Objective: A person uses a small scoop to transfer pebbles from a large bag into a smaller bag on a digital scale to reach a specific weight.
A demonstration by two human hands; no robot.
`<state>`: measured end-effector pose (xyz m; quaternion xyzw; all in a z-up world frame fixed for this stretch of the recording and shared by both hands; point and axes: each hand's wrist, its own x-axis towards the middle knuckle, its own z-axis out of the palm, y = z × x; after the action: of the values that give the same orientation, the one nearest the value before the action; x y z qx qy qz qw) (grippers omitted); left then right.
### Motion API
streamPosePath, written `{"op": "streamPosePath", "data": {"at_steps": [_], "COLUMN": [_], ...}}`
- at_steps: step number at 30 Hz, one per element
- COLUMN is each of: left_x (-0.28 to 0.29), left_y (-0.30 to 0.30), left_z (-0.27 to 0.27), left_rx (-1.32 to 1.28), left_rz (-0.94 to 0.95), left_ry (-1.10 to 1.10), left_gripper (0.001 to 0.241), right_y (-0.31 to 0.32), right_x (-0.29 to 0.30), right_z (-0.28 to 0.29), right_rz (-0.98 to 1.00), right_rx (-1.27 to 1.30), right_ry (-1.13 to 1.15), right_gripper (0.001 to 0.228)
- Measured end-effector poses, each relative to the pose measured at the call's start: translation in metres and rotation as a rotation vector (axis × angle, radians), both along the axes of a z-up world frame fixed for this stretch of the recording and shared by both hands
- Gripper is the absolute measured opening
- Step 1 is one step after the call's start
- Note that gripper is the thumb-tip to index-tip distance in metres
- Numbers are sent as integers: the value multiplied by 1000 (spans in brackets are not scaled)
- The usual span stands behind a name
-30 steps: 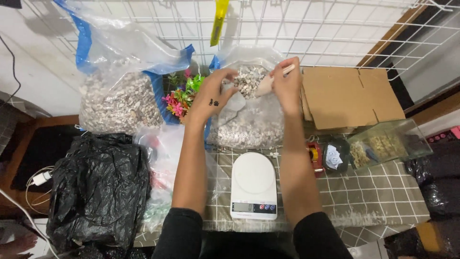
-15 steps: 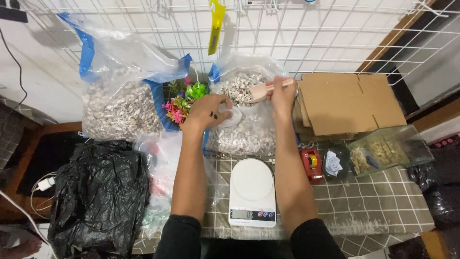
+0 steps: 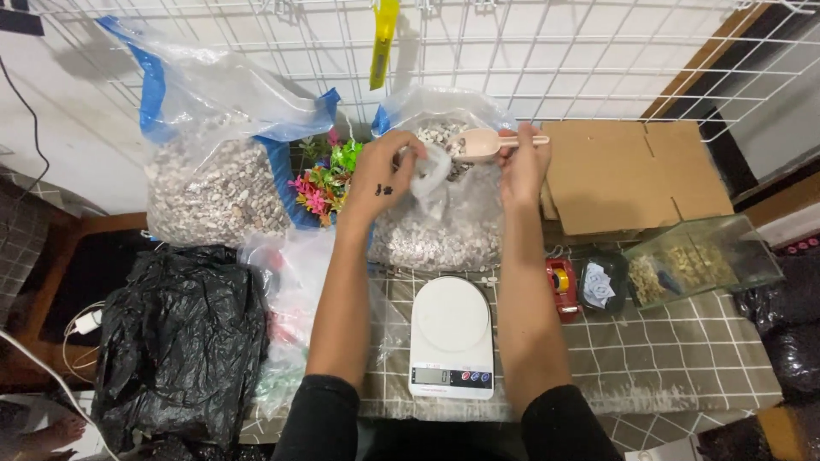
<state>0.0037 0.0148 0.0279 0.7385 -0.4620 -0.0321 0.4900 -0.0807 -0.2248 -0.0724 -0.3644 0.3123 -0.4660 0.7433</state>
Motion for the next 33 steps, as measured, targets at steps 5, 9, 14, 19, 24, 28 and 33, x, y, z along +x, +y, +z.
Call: {"op": "streamPosePath", "data": {"at_steps": [5,9,14,19,24,28,33], "left_x": [9,-1,2,0,5,2,3], "left_y": [1,4,-7,-8,-2,4,20], "left_z": [-18,-3,-19,-18,-16,-5,12], "left_rx": [143,154,126,139,103,89,100], "left_rz": [10,-34,-26,-22,-6,30,24], "left_ry": [38,136,145,157,45,181,179], "left_gripper": [20,28,33,37,34,37,38], "right_y": [12,21,33,82,110,99,77], "right_x": [-7,-12,-19,-33,-46,-43,-41], "right_z": [18,35,58,105,136,123,108], "right_rz": [-47,-129,-156,-71,201,230,-91], "right_rx": [-23,-93,-202,-402,-925,-1002,-954], "right_ry": [-6,-51,-96,38,266,119,152], "right_gripper": [20,19,18,9,16,15,25]}}
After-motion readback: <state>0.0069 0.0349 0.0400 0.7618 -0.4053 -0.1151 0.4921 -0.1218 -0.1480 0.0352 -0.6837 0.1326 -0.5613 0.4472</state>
